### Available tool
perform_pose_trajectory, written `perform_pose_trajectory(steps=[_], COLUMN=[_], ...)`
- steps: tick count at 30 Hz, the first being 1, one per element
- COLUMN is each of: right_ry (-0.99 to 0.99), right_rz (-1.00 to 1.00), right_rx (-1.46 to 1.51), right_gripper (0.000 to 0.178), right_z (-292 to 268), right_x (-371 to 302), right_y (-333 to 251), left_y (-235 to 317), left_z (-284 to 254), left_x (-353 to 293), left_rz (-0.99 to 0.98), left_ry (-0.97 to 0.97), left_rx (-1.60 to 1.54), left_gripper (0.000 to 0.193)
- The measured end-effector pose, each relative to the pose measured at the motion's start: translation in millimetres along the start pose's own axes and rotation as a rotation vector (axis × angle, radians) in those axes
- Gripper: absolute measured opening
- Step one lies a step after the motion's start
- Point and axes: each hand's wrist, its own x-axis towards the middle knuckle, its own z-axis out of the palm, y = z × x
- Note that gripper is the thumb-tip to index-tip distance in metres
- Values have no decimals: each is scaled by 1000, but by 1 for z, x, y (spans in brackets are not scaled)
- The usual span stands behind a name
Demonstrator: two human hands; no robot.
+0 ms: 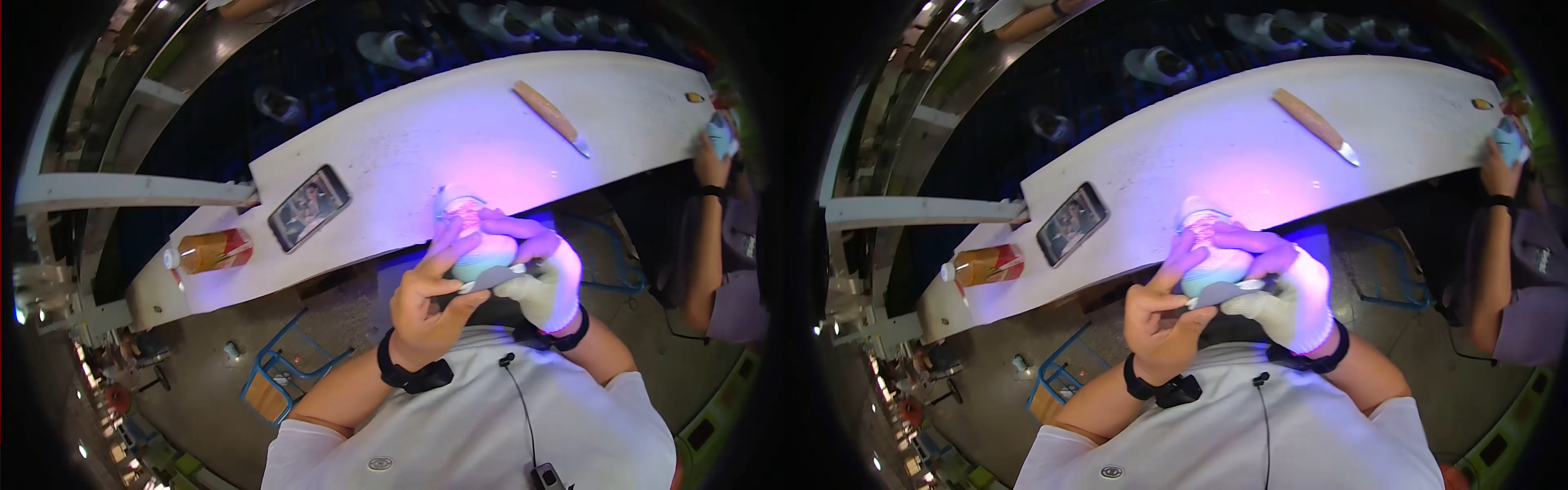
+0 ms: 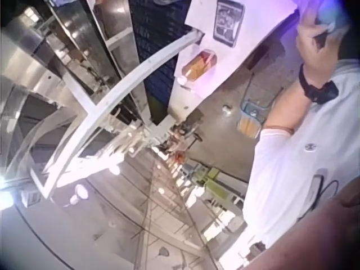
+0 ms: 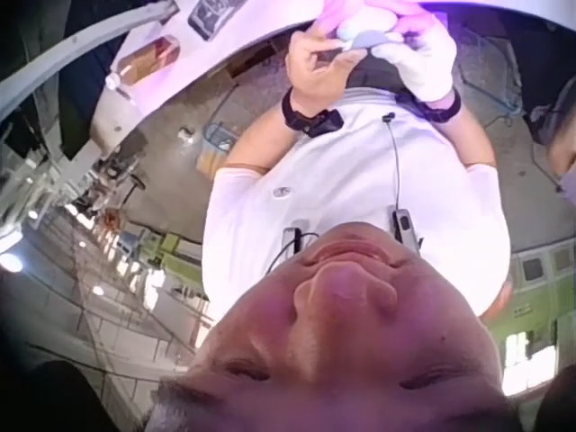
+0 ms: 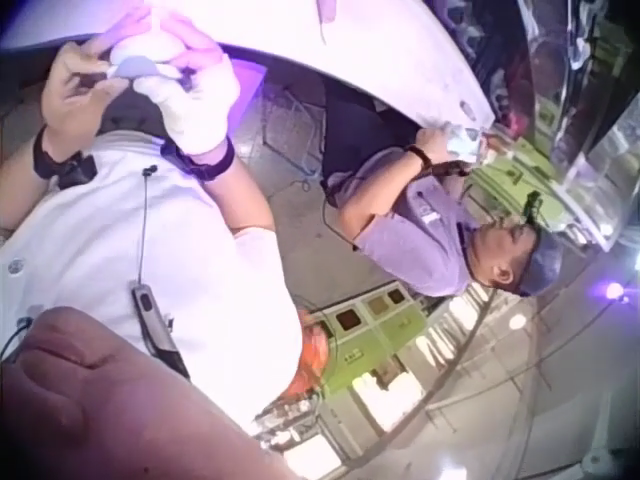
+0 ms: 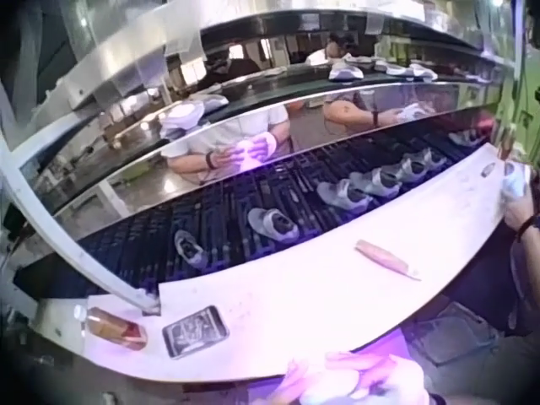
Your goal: Inspecting or curing shoe components under a UV light and placing them on a conveyor belt.
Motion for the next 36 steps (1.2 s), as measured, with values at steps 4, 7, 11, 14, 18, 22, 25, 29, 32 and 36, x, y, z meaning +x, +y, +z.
perform_pose_trajectory(steps=[4, 7, 11, 14, 18, 22, 25, 29, 32, 36], right_ry=[-6, -82, -134, -152, -142, -233, -248, -312, -243, -195], right_rz=[15, -18, 7, -170, -252, -345, -368, -218, -342, -324], right_rx=[-106, -272, -409, -632, -643, -720, -686, -716, -733, -619], right_gripper=[41, 46, 49, 47, 42, 37, 32, 33, 39, 35], right_z=[-7, -6, 5, 12, 22, 20, 18, 12, 17, 29], right_x=[5, 22, 19, 21, 32, 41, 43, 41, 34, 30], right_y=[-6, -16, 0, 16, 31, 39, 39, 41, 55, 70], left_y=[14, 42, 30, 24, 42, 36, 32, 30, 27, 26], left_z=[0, -25, -33, -41, -79, -87, -89, -89, -96, -111], left_x=[15, 46, 31, 24, 39, 50, 47, 40, 31, 25], left_rz=[-141, -150, -162, -252, -333, -311, -311, -297, -306, -310], left_ry=[13, -356, -208, 27, -114, -330, -325, -268, -239, -275], left_rx=[-49, 442, 352, 24, 140, 415, 424, 418, 382, 389], left_gripper=[35, 28, 26, 23, 24, 55, 61, 47, 40, 47])
